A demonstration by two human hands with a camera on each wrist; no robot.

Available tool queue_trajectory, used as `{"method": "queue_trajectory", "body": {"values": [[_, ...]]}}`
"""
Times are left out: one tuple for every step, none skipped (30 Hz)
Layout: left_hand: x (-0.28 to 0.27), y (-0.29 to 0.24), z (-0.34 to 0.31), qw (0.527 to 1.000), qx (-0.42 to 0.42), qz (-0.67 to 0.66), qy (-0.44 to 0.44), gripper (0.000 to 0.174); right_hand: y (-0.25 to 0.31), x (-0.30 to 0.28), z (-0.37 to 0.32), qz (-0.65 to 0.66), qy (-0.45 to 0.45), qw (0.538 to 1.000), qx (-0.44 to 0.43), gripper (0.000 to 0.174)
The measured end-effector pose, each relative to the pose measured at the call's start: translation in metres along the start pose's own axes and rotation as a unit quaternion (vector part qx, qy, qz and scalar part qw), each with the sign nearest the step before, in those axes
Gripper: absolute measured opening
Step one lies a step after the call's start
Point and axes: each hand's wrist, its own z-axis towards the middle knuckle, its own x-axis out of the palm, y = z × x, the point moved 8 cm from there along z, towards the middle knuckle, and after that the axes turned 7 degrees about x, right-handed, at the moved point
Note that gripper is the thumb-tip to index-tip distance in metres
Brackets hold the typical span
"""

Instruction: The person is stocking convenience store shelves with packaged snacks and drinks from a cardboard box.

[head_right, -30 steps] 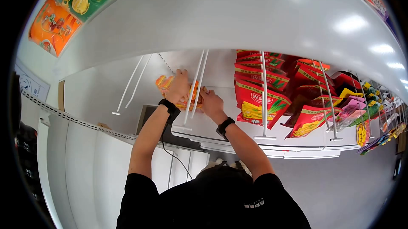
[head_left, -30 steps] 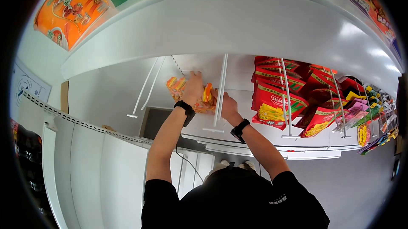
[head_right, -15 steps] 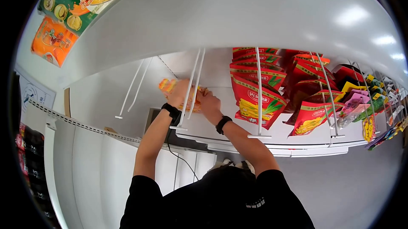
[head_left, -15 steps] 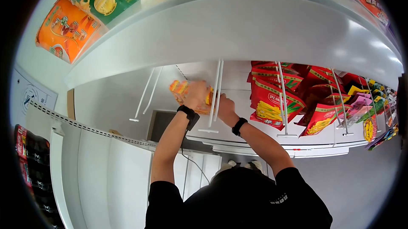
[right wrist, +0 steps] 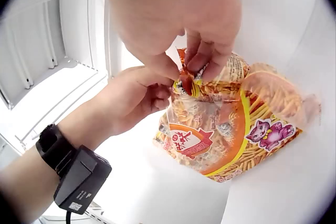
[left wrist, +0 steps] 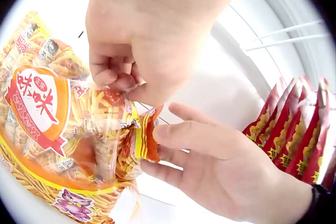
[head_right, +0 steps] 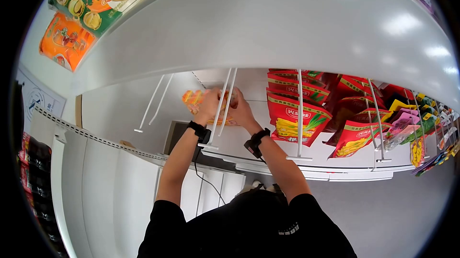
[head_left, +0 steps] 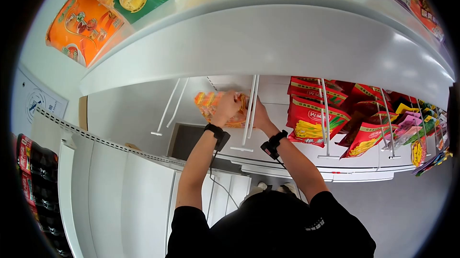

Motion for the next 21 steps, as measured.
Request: {"method": "queue_trajectory", "body": {"values": [[-0.002,-0.003,0.000,1.000,-0.002,0.021,-0.015,0.016,-0.006,-0.002,-0.002,0.029,-0.019,0.999,0.008,0.055],[-0.004,-0.007,0.000,0.999,-0.004,0.043,-0.029,0.015,-0.012,-0.004,-0.002,0.028,-0.051,0.998,-0.017,0.056],[-0.004,-0.007,0.000,0.997,-0.020,0.068,-0.037,0.016,-0.024,-0.006,0.000,0.025,-0.083,0.995,-0.041,0.056],[-0.003,-0.008,-0.001,0.994,-0.034,0.093,-0.044,0.017,-0.036,-0.008,0.002,0.023,-0.116,0.991,-0.066,0.056],[-0.002,-0.008,-0.002,0.991,-0.049,0.118,-0.051,0.019,-0.049,-0.012,0.003,0.009,-0.153,0.986,-0.058,0.055],[0.000,-0.008,-0.002,0.989,-0.068,0.125,-0.037,0.019,-0.057,-0.016,0.003,-0.005,-0.190,0.980,-0.052,0.053],[0.000,-0.007,-0.002,0.987,-0.087,0.134,-0.024,0.020,-0.064,-0.020,0.004,-0.018,-0.227,0.973,-0.046,0.052],[-0.001,-0.005,-0.003,0.984,-0.106,0.144,-0.011,0.021,-0.074,-0.024,0.006,-0.041,-0.268,0.962,-0.012,0.045],[-0.002,-0.005,-0.003,0.983,-0.107,0.146,-0.013,0.021,-0.073,-0.026,0.007,-0.066,-0.259,0.964,0.008,0.043],[-0.003,-0.006,-0.004,0.983,-0.108,0.147,-0.014,0.021,-0.071,-0.030,0.006,-0.091,-0.248,0.964,0.029,0.040],[-0.004,-0.006,-0.004,0.983,-0.108,0.148,-0.017,0.021,-0.070,-0.033,0.006,-0.116,-0.237,0.963,0.049,0.038],[-0.003,-0.003,-0.004,0.989,-0.096,0.108,-0.023,0.021,-0.074,-0.025,0.009,-0.053,-0.188,0.979,0.054,0.037],[0.000,0.004,-0.004,0.994,-0.084,0.067,-0.029,0.020,-0.078,-0.017,0.011,0.010,-0.138,0.989,0.059,0.036],[0.003,0.010,-0.004,0.996,-0.073,0.025,-0.035,0.019,-0.081,-0.008,0.013,0.072,-0.086,0.992,0.064,0.035],[0.004,0.017,-0.002,0.998,-0.054,0.005,-0.043,0.018,-0.065,-0.008,0.009,0.025,-0.099,0.995,0.008,0.035],[0.006,0.022,-0.001,0.998,-0.037,-0.017,-0.051,0.017,-0.046,-0.008,-0.001,-0.024,-0.109,0.993,-0.046,0.035],[0.011,0.026,-0.003,0.997,-0.021,-0.041,-0.058,0.016,-0.030,-0.008,-0.011,-0.073,-0.118,0.985,-0.099,0.035],[0.010,0.021,-0.004,0.998,-0.013,-0.040,-0.057,0.015,-0.031,-0.008,-0.010,-0.102,-0.123,0.982,-0.099,0.034],[0.007,0.016,-0.004,0.998,-0.002,-0.038,-0.056,0.015,-0.032,-0.007,-0.009,-0.128,-0.121,0.980,-0.093,0.033],[0.004,0.011,-0.004,0.998,0.008,-0.037,-0.056,0.014,-0.034,-0.007,-0.008,-0.154,-0.120,0.977,-0.086,0.032],[0.005,0.011,-0.004,0.997,0.003,-0.056,-0.057,0.014,-0.030,-0.008,-0.008,-0.180,-0.120,0.973,-0.080,0.031]]}}
